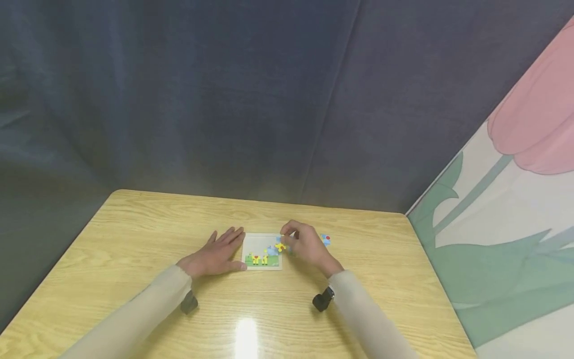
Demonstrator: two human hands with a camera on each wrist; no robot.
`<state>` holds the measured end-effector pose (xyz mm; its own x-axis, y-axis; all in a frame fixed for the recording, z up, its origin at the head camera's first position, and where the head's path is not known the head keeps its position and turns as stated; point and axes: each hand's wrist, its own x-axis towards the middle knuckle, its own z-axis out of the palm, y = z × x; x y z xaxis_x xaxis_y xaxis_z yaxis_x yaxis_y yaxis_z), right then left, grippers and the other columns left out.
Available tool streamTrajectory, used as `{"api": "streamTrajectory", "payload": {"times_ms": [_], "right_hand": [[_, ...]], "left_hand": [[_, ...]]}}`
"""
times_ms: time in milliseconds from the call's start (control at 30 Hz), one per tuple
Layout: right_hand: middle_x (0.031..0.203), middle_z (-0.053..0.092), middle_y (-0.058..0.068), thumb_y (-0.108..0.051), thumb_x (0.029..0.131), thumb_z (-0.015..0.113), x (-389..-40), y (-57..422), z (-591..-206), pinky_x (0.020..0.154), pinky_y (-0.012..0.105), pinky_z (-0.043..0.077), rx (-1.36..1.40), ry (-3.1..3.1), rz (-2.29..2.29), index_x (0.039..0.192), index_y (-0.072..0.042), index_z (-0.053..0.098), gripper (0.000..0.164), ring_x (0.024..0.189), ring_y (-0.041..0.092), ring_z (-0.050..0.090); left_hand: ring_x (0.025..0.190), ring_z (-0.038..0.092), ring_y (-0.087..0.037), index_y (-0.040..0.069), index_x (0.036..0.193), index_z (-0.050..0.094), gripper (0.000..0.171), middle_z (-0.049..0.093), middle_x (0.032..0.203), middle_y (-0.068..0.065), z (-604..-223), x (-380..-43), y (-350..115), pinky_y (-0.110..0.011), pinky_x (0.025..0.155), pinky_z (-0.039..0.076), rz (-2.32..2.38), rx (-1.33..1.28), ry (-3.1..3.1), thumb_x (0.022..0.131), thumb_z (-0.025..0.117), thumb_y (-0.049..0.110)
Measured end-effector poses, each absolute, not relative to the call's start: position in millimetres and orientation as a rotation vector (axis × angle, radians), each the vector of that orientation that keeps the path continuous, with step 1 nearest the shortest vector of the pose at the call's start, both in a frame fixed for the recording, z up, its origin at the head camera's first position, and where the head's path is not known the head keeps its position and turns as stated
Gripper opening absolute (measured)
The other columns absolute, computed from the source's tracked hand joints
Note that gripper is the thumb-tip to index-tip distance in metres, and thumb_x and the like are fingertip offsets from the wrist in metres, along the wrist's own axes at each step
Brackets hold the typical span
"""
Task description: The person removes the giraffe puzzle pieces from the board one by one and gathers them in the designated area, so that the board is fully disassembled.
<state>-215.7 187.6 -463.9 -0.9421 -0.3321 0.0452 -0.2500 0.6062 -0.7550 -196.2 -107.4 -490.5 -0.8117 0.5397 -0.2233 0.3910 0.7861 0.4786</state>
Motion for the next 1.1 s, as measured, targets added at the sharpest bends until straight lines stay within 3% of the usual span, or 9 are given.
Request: {"api": "streamTrajectory", "payload": {"times_ms": [367,633,1100], "right_hand": [[0.094,0.072,0.008,-0.013,0.103,0.071,-213,213,-462,0.063,0.025,0.055,-0.494,2.723,-1.237,0.108,-0.007,0.074,0.008,0.07,0.011,0.056],[0.089,0.07,0.008,-0.012,0.103,0.071,-212,239,-459,0.057,0.023,0.046,-0.452,2.761,-1.197,0.107,-0.008,0.074,0.007,0.063,0.009,0.052],[0.091,0.071,0.011,-0.009,0.103,0.071,-213,274,-470,0.057,0.023,0.049,-0.368,2.761,-1.152,0.107,-0.004,0.072,0.007,0.067,0.012,0.056]], "left_hand": [[0.17,0.003,-0.036,0.005,0.171,0.018,0.091,0.007,0.182,-0.012,-491,-197,-108,-0.071,0.132,0.002,0.589,0.704,2.637,0.106,0.06,0.053],[0.17,0.002,-0.035,0.006,0.172,0.019,0.092,0.007,0.182,-0.011,-490,-197,-106,-0.07,0.133,0.001,0.603,0.7,2.638,0.106,0.061,0.054],[0.17,0.004,-0.036,0.006,0.171,0.019,0.091,0.008,0.182,-0.011,-488,-197,-106,-0.072,0.132,0.003,0.583,0.706,2.638,0.106,0.062,0.053]]}}
